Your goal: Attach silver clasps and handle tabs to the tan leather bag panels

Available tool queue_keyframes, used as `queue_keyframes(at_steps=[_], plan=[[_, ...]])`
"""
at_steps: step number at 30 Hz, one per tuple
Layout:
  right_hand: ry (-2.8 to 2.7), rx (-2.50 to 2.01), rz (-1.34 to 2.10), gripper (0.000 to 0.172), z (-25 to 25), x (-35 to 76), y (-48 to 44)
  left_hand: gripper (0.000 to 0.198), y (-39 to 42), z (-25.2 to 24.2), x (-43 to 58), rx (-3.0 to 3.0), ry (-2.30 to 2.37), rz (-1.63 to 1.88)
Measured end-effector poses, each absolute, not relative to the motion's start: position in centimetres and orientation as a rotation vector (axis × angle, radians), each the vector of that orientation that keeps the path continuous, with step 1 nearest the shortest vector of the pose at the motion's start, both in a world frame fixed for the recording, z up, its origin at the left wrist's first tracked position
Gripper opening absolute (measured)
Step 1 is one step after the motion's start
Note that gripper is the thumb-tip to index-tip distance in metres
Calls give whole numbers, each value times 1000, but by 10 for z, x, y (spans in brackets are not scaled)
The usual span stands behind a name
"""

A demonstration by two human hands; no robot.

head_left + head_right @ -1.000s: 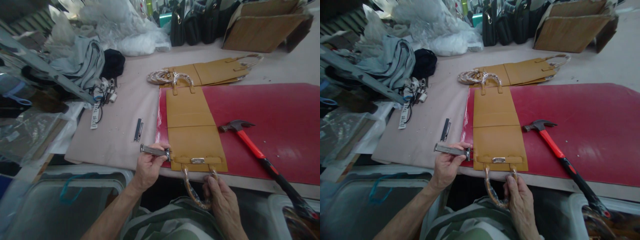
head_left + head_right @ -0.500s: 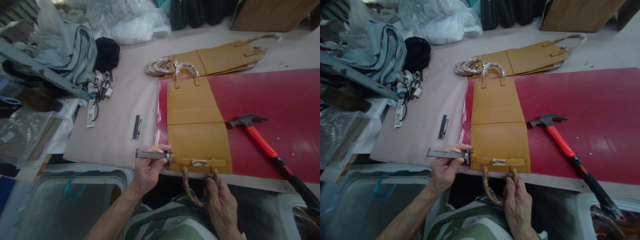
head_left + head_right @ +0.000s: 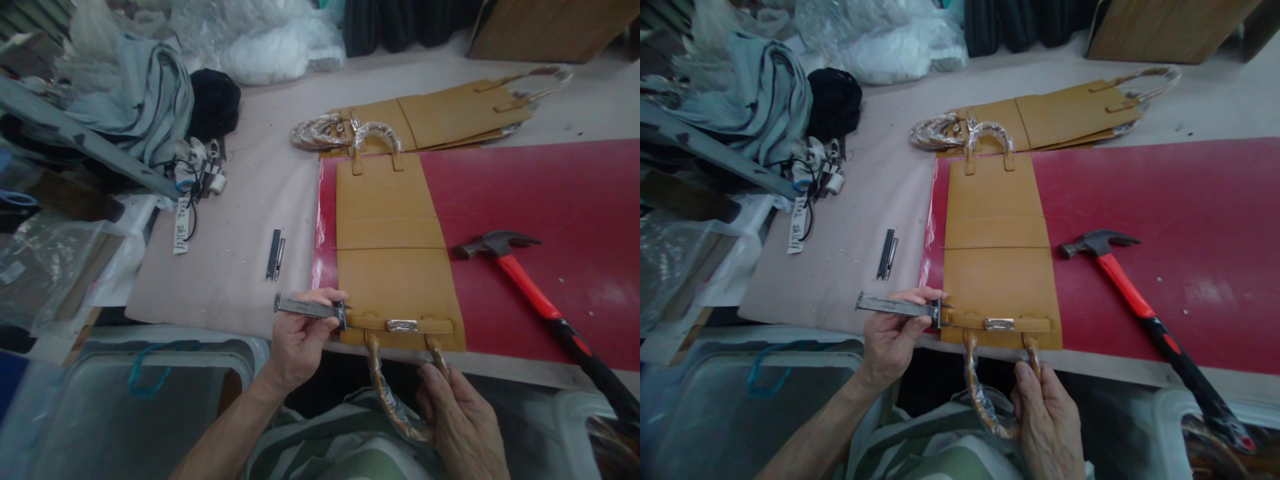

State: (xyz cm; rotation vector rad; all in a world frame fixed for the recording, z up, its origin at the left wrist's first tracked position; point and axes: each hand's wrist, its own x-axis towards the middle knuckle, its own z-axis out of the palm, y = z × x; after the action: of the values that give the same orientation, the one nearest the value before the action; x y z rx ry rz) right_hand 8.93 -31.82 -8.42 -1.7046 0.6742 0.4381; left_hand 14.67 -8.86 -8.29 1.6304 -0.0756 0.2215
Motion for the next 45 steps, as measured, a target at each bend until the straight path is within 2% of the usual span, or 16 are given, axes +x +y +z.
queue_keyframes(at_steps=[6, 9, 22, 40, 45], plan=[[517, -2068, 176, 50, -115, 85, -311, 11, -88, -85, 146, 1648, -97, 238], [471, -2131, 157, 49, -122, 84, -311, 10, -87, -86, 145, 1654, -113, 250], [674, -1730, 321, 54, -106, 84, -304, 13, -87, -84, 144, 1637, -136, 222], [683, -1645, 358, 59, -104, 90, -307, 14, -89, -97, 151, 1573, -123, 228], [701, -1549, 387, 56, -90, 95, -307, 13, -91, -98, 153, 1538, -100, 204]])
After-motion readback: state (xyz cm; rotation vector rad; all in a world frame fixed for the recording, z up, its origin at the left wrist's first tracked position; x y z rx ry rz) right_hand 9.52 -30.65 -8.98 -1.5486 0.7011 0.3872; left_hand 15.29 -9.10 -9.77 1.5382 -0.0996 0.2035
